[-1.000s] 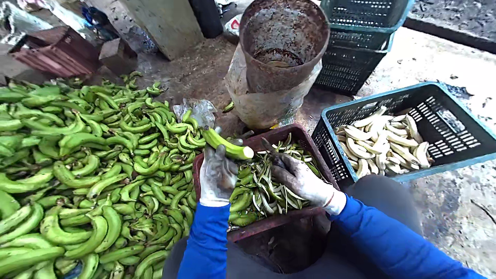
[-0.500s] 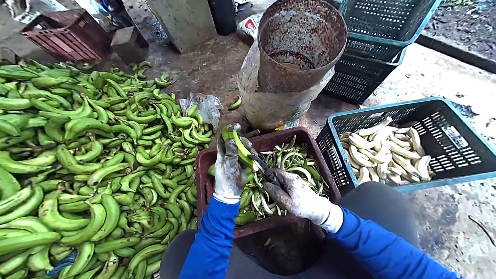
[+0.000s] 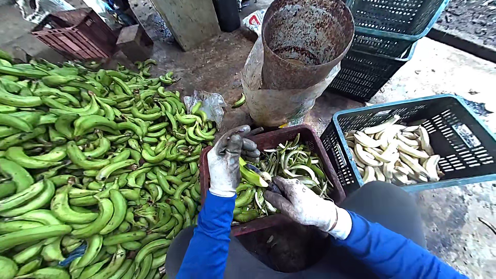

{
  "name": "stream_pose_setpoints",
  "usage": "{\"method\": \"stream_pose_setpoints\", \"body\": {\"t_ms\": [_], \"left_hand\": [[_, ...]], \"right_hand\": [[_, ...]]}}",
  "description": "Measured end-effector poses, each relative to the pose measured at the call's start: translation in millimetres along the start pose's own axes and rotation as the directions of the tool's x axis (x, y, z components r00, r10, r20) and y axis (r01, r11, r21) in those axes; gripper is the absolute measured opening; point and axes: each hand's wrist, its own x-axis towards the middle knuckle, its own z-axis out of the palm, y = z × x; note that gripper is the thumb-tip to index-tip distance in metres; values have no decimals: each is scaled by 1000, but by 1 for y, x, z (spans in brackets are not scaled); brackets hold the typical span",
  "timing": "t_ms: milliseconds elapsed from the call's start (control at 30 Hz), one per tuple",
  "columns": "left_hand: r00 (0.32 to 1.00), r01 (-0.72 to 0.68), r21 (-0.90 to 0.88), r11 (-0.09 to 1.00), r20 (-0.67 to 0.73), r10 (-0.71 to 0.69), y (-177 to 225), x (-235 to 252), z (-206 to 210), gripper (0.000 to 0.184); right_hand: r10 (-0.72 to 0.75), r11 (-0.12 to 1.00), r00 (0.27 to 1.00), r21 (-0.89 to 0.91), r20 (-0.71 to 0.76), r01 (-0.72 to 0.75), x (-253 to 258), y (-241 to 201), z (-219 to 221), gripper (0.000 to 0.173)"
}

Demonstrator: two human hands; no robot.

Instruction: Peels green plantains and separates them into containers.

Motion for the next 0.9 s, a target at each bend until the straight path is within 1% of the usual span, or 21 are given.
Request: {"method": "stream_pose_setpoints", "body": {"t_ms": [33, 100, 200, 300, 367, 433, 533, 633, 700, 767, 800, 833, 900], "left_hand": [[998, 55, -95, 994, -30, -58, -5, -1, 4, 43], [986, 137, -217, 967, -64, -155, -11, -2, 12, 56], [969, 210, -378, 902, -45, -244, -13, -4, 20, 69], [965, 240, -471, 849, 24, -260, -17, -8, 25, 82], [964, 245, -512, 823, 37, -264, -21, -9, 27, 85], [964, 238, -511, 826, 16, -267, -23, -13, 34, 83], [952, 236, -440, 866, -74, -297, -27, -22, 48, 78], [946, 259, -398, 880, -78, -314, -30, -25, 52, 74], [948, 279, -367, 887, -41, -315, -33, -29, 53, 65], [953, 276, -332, 902, -28, -301, -32, -27, 54, 49], [956, 271, -315, 910, -24, -293, -30, -25, 54, 46], [959, 265, -291, 919, -15, -281, -28, -23, 53, 46], [966, 250, -246, 936, -1, -258, -24, -20, 51, 48]], "right_hand": [[-8, 1000, 999, 3, -34, 8, 3, 0, 2, 34], [-3, 1000, 998, -7, -68, 3, 5, -1, 3, 34], [6, 998, 995, -56, -103, -11, 4, -2, 5, 36], [13, 997, 992, -73, -127, -23, 4, -1, 8, 36], [14, 998, 990, -66, -137, -23, 4, 1, 8, 35], [3, 999, 988, -53, -157, -12, 7, 3, 8, 35], [15, 1000, 984, -11, -176, -17, 11, 7, 4, 31], [-3, 1000, 985, 5, -175, 4, 12, 11, 2, 30], [-20, 1000, 983, 0, -180, 20, 13, 14, 0, 28], [-21, 1000, 982, -5, -190, 20, 13, 16, -3, 26], [-17, 1000, 978, 8, -207, 19, 13, 15, -4, 27], [-1, 999, 973, 36, -231, 9, 13, 13, -4, 33], [30, 994, 954, 113, -298, 3, 11, 7, -5, 56]]}}
